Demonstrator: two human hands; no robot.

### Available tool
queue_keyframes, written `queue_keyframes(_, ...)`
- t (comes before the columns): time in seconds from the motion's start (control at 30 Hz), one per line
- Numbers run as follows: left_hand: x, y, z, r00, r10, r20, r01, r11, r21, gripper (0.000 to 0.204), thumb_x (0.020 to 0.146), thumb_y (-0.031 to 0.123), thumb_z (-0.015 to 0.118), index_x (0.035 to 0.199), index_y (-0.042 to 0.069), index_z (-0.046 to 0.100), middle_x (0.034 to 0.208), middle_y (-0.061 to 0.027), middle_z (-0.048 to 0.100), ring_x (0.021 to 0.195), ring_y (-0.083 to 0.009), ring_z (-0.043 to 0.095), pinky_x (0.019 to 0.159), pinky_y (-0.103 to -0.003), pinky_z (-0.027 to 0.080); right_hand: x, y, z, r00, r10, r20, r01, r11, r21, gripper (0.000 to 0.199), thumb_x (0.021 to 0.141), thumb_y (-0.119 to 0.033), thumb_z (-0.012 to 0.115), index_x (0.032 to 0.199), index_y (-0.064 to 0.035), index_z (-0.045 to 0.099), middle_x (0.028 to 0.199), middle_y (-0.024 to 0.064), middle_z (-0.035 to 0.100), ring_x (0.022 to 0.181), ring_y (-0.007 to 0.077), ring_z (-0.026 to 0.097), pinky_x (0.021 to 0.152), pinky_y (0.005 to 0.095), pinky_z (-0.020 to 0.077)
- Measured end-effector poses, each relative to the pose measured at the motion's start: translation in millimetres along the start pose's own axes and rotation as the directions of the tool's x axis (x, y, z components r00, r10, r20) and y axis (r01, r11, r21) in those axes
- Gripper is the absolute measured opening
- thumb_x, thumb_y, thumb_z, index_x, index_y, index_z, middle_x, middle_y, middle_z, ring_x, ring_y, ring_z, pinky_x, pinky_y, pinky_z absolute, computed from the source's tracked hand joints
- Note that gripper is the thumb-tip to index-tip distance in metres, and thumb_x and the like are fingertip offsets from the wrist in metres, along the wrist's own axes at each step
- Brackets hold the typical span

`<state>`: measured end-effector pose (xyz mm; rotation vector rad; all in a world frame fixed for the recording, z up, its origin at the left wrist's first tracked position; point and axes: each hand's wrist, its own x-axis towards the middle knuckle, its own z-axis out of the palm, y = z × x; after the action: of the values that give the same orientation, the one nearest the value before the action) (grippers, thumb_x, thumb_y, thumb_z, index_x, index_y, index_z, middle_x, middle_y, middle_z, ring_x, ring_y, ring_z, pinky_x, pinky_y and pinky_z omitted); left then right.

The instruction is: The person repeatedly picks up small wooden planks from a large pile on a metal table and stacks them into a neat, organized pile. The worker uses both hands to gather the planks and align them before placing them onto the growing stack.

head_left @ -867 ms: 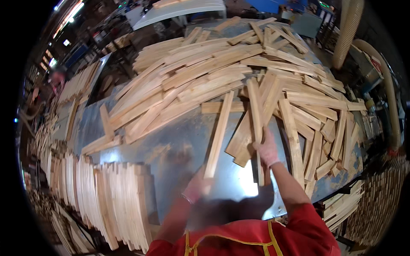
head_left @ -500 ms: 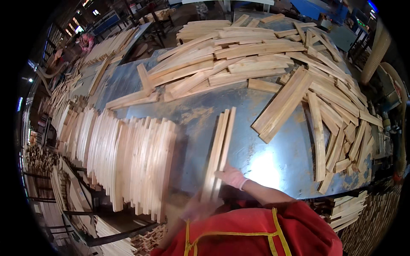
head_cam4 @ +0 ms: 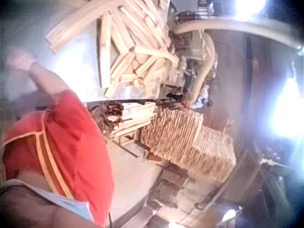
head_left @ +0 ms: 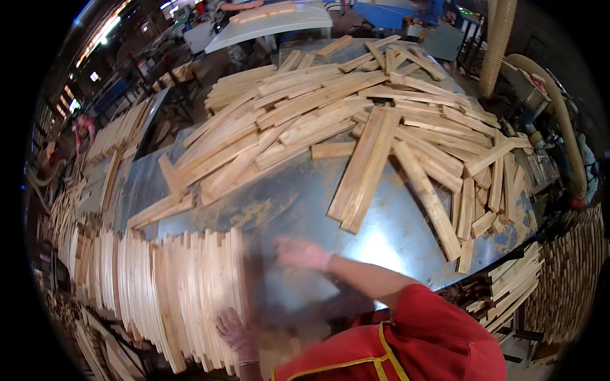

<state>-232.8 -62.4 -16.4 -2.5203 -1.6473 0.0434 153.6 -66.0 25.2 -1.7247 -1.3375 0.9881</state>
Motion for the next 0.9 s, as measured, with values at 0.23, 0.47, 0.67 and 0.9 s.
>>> queue_keyframes(0.23, 105, 234, -51, 0.929, 0.347, 0.13, -0.295, 0.904, -0.309, 0.111, 0.076, 0.059, 0.086, 0.163, 0.006, 0.042, 0.166, -0.0208, 0.04, 0.159, -0.0388, 0.028, 0.129, -0.054, 0.025, -110, 158, -306, 0.48, 0.023, -0.877, -0.599, 0.739, -0.309, 0.049, 0.088, -0.034, 0.071, 0.127, -0.0039, 0.064, 0.123, 0.0241, 0.069, 0.115, 0.0434, 0.065, 0.098, 0.0538, 0.053)
queue_keyframes(0.47, 181, 430, -84, 0.805, 0.548, 0.229, -0.498, 0.832, -0.243, 0.105, 0.077, 0.05, 0.084, 0.162, 0.007, 0.039, 0.156, -0.021, 0.046, 0.148, -0.0399, 0.041, 0.123, -0.052, 0.036, -122, 202, -403, 0.596, 0.508, -0.622, -0.779, 0.555, -0.292, 0.085, 0.084, -0.049, 0.077, 0.153, -0.0077, 0.051, 0.154, 0.0198, 0.055, 0.144, 0.0393, 0.051, 0.119, 0.0444, 0.0424)
queue_keyframes(0.67, 240, 409, -74, 0.805, 0.383, 0.453, -0.077, 0.824, -0.561, 0.101, 0.084, 0.044, 0.076, 0.167, 0.011, 0.029, 0.162, -0.0233, 0.043, 0.146, -0.0418, 0.046, 0.115, -0.049, 0.047, -101, 229, -356, 0.719, 0.281, -0.635, -0.653, 0.586, -0.48, 0.088, 0.085, -0.05, 0.074, 0.159, -0.0114, 0.047, 0.16, 0.0179, 0.051, 0.151, 0.039, 0.042, 0.126, 0.0536, 0.0297)
queue_keyframes(0.9, 239, 445, -54, 0.891, 0.337, 0.305, -0.269, 0.932, -0.244, 0.099, 0.088, 0.035, 0.076, 0.169, 0.01, 0.026, 0.16, -0.0229, 0.049, 0.139, -0.0346, 0.058, 0.111, -0.044, 0.05, -82, 198, -302, 0.557, 0.347, -0.755, -0.6, 0.796, -0.077, 0.089, 0.082, -0.025, 0.078, 0.159, -0.0061, 0.039, 0.139, 0.0272, 0.063, 0.131, 0.0412, 0.059, 0.11, 0.0502, 0.0477)
